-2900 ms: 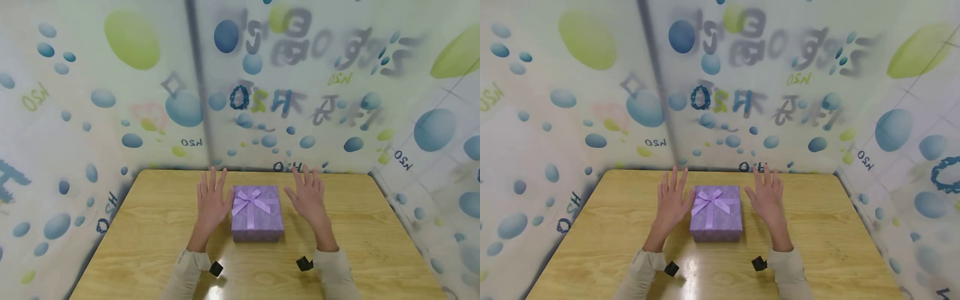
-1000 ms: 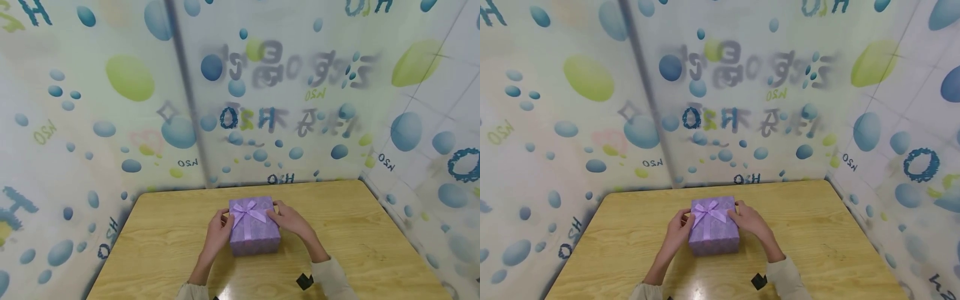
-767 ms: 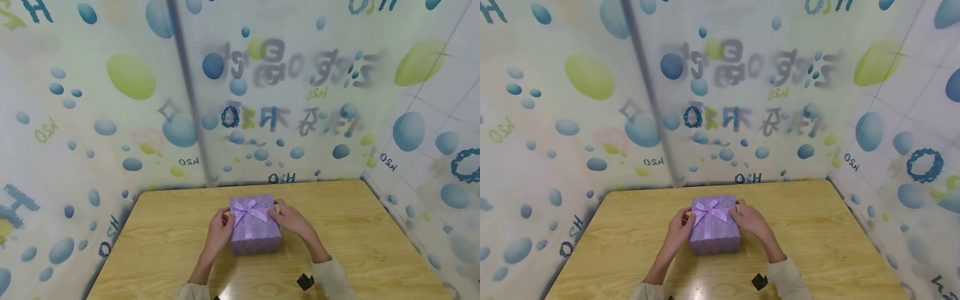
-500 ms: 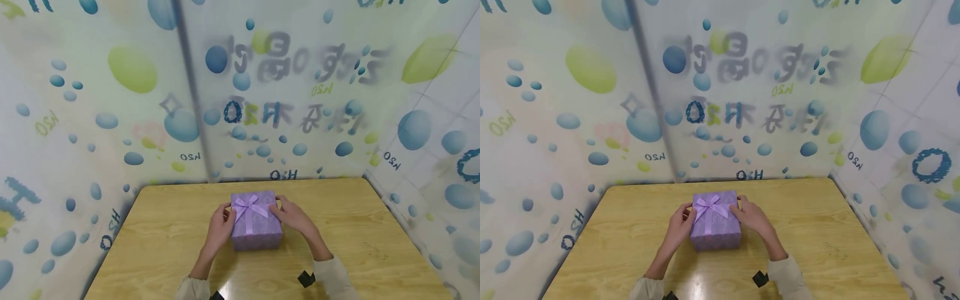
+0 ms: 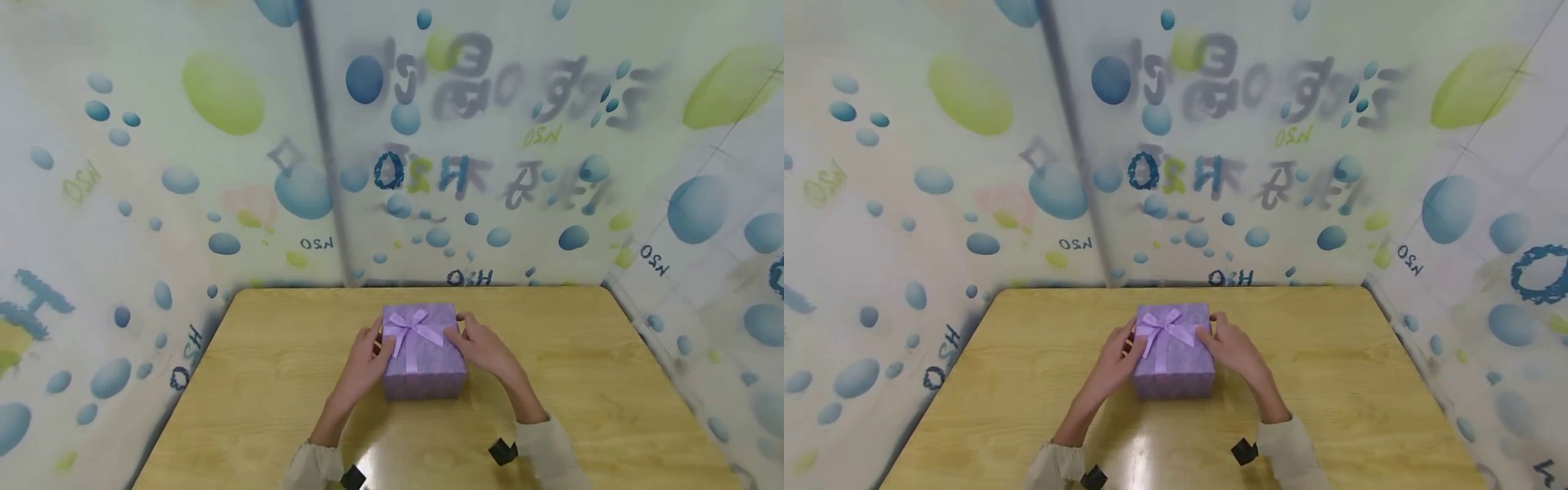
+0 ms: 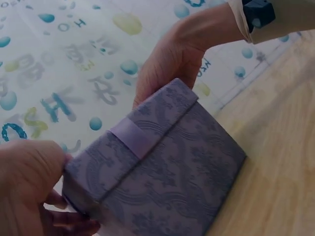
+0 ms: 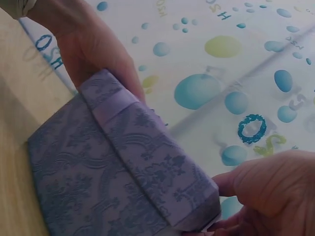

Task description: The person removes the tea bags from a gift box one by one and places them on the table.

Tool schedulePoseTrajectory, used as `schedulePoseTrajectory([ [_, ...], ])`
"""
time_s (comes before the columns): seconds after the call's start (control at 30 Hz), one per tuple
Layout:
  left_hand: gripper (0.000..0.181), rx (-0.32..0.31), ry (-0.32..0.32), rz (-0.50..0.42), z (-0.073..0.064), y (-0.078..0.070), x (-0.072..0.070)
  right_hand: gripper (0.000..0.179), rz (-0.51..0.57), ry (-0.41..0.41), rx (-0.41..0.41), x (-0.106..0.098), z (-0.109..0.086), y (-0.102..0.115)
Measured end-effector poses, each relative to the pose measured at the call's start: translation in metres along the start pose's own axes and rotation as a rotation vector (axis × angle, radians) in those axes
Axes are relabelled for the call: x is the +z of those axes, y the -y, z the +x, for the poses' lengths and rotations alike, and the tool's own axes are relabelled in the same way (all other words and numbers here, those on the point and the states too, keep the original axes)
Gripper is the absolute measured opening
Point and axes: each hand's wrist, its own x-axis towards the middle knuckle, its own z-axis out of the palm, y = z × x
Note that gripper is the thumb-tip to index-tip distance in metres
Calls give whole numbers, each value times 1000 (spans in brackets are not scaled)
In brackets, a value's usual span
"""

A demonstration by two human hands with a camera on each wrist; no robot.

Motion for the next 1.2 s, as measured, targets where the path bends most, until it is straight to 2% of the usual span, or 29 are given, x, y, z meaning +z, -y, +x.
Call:
schedulePoseTrajectory([
  [0.13, 74, 9, 37, -35, -5, 4, 7, 75, -5, 23, -21, 9, -3, -4],
  [0.23, 82, -9, 74, -139, -8, 4, 13, 83, 70, 27, -57, 19, -7, -9],
  [0.37, 93, -99, 99, -353, -12, 3, 22, 88, 151, -43, -36, 35, -14, -16],
  [0.43, 93, -136, 71, -392, -16, 5, 25, 88, 177, -90, -15, 44, -17, -19],
  [0.5, 89, -141, 39, -361, -19, 7, 27, 86, 217, -128, -33, 51, -19, -22],
  [0.6, 83, -104, 2, -318, -22, 11, 30, 81, 302, -162, -123, 61, -21, -28],
  [0.7, 83, -75, -18, -321, -24, 13, 33, 81, 392, -173, -195, 68, -23, -33],
  [0.77, 83, -72, -28, -327, -24, 13, 34, 83, 440, -177, -214, 70, -22, -34],
  [0.83, 83, -82, -37, -328, -24, 12, 35, 85, 459, -182, -200, 71, -23, -32],
  [1.0, 85, -105, -49, -327, -23, 6, 36, 88, 419, -211, -118, 68, -25, -28],
  [1.2, 85, -112, -64, -348, -17, -4, 31, 89, 409, -209, -79, 62, -22, -18],
])
